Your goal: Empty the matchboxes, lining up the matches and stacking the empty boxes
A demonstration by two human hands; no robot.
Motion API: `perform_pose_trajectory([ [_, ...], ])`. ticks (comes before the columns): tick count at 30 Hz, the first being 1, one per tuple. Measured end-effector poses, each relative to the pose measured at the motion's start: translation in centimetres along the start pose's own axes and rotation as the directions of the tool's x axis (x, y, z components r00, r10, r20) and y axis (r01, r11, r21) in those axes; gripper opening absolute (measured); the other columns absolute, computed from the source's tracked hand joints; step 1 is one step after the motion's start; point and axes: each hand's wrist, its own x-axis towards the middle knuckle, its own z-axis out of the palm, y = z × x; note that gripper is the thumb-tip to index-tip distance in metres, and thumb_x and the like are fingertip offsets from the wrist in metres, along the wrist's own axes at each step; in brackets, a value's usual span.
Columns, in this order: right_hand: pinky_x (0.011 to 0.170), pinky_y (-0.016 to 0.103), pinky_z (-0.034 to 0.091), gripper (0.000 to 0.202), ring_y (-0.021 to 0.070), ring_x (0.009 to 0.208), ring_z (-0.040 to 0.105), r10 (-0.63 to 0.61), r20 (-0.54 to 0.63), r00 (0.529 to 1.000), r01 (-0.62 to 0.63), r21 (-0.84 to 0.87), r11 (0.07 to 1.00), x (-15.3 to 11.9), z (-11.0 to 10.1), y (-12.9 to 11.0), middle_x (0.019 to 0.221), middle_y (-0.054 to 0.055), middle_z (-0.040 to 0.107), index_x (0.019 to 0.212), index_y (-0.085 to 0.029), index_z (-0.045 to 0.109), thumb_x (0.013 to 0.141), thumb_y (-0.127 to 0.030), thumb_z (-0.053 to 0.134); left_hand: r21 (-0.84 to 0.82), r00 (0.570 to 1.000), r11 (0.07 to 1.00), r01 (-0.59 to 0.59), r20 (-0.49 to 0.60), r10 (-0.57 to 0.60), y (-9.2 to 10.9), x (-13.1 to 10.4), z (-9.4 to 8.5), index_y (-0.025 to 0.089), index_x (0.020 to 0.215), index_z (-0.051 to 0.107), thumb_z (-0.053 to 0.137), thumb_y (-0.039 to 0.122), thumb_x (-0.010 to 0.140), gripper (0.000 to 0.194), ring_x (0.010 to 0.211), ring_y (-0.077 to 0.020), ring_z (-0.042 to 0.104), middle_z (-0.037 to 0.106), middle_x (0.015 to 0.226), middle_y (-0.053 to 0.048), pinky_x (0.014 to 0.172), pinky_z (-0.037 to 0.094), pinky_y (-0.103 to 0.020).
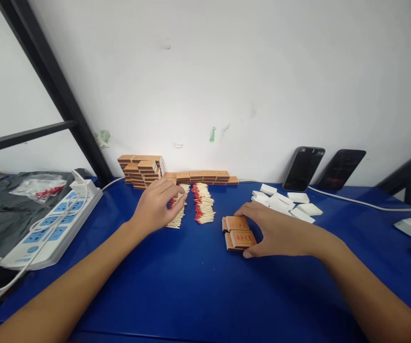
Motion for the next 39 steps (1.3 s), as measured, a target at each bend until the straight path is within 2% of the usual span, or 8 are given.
perform_pose_trajectory([
  [6, 0.098, 0.042, 0.050, 0.077, 0.0328, 0.120, 0.058, 0.018, 0.006, 1.000, -0.018, -0.022, 1.000, 0.1, -0.3, 0.0, 0.138, 0.009, 0.058, 0.136, -0.027, 0.059, 0.071, -0.060, 0.083, -0.080, 0.996, 0.994, -0.080, 0.031, 0.083, 2.8, 0.0, 0.0, 0.019, 0.097, 0.066, 0.065, 0.019, 0.096, 0.002, 0.078, -0.0173, 0.058, 0.069, 0.084, -0.004, 0.076, 0.048, -0.034],
  [12, 0.100, 0.043, 0.050, 0.094, 0.0345, 0.125, 0.057, 0.021, -0.011, 1.000, -0.021, 0.009, 1.000, 0.1, -0.1, 0.0, 0.143, 0.010, 0.057, 0.145, -0.027, 0.054, 0.068, -0.074, 0.081, -0.134, 0.989, 0.983, -0.123, 0.067, 0.132, 4.4, 0.0, 0.1, 0.018, 0.098, 0.066, 0.065, 0.016, 0.095, 0.005, 0.076, -0.0173, 0.059, 0.069, 0.082, -0.004, 0.074, 0.049, -0.034],
  [14, 0.100, 0.042, 0.050, 0.082, 0.0325, 0.124, 0.058, 0.006, -0.049, 0.999, -0.005, 0.017, 1.000, 0.3, 0.1, 0.2, 0.141, 0.010, 0.059, 0.143, -0.026, 0.056, 0.079, -0.074, 0.071, -0.138, 0.988, 0.982, -0.125, 0.068, 0.135, 4.4, 0.0, 0.1, 0.019, 0.098, 0.066, 0.064, 0.017, 0.095, 0.004, 0.076, -0.0173, 0.059, 0.069, 0.082, -0.004, 0.074, 0.050, -0.034],
  [18, 0.096, 0.040, 0.050, 0.046, 0.0280, 0.112, 0.063, -0.029, -0.132, 0.991, 0.030, 0.005, 1.000, 1.1, 0.6, 0.8, 0.124, 0.009, 0.068, 0.124, -0.025, 0.068, 0.097, -0.060, 0.054, -0.139, 0.993, 0.987, -0.077, 0.080, 0.089, 4.0, 0.0, 0.1, 0.020, 0.098, 0.067, 0.062, 0.020, 0.097, 0.006, 0.078, -0.0178, 0.062, 0.071, 0.084, -0.004, 0.077, 0.051, -0.035],
  [28, 0.074, 0.033, 0.049, 0.032, 0.0233, 0.089, 0.065, -0.038, -0.140, 0.989, 0.046, 0.059, 0.997, 1.5, 0.0, 1.1, 0.101, 0.004, 0.071, 0.117, -0.029, 0.073, 0.090, -0.045, 0.069, -0.153, 0.993, 0.986, -0.059, 0.089, 0.073, 3.8, 0.0, 0.3, 0.020, 0.097, 0.069, 0.062, 0.019, 0.098, 0.007, 0.078, -0.0181, 0.062, 0.072, 0.084, -0.005, 0.076, 0.052, -0.035],
  [31, 0.074, 0.032, 0.048, 0.028, 0.0215, 0.087, 0.064, -0.082, -0.236, 0.968, 0.093, 0.036, 0.995, 1.6, 0.1, 0.5, 0.100, 0.004, 0.070, 0.113, -0.028, 0.074, 0.092, -0.046, 0.068, -0.173, 0.994, 0.985, -0.014, 0.106, 0.033, 4.1, -0.1, 0.3, 0.019, 0.104, 0.069, 0.064, 0.025, 0.098, 0.010, 0.082, -0.0191, 0.063, 0.072, 0.089, -0.006, 0.081, 0.053, -0.037],
  [35, 0.076, 0.032, 0.049, 0.036, 0.0189, 0.084, 0.062, -0.168, -0.365, 0.916, 0.208, 0.075, 0.975, 1.6, 1.0, -1.6, 0.101, 0.004, 0.069, 0.121, -0.026, 0.072, 0.093, -0.050, 0.071, -0.266, 0.990, 0.961, 0.075, 0.139, -0.039, 4.9, -0.2, 0.4, 0.019, 0.128, 0.064, 0.076, 0.041, 0.091, 0.045, 0.096, -0.0223, 0.065, 0.073, 0.102, -0.008, 0.089, 0.056, -0.040],
  [39, 0.078, 0.033, 0.051, 0.040, 0.0200, 0.087, 0.063, -0.233, -0.438, 0.868, 0.320, 0.134, 0.938, 1.7, 2.6, -3.4, 0.104, 0.007, 0.069, 0.125, -0.025, 0.070, 0.094, -0.050, 0.072, -0.307, 0.993, 0.950, 0.053, 0.115, -0.018, 5.4, -0.3, 0.4, 0.022, 0.125, 0.066, 0.076, 0.038, 0.091, 0.039, 0.091, -0.0214, 0.066, 0.073, 0.094, -0.005, 0.085, 0.056, -0.040],
])
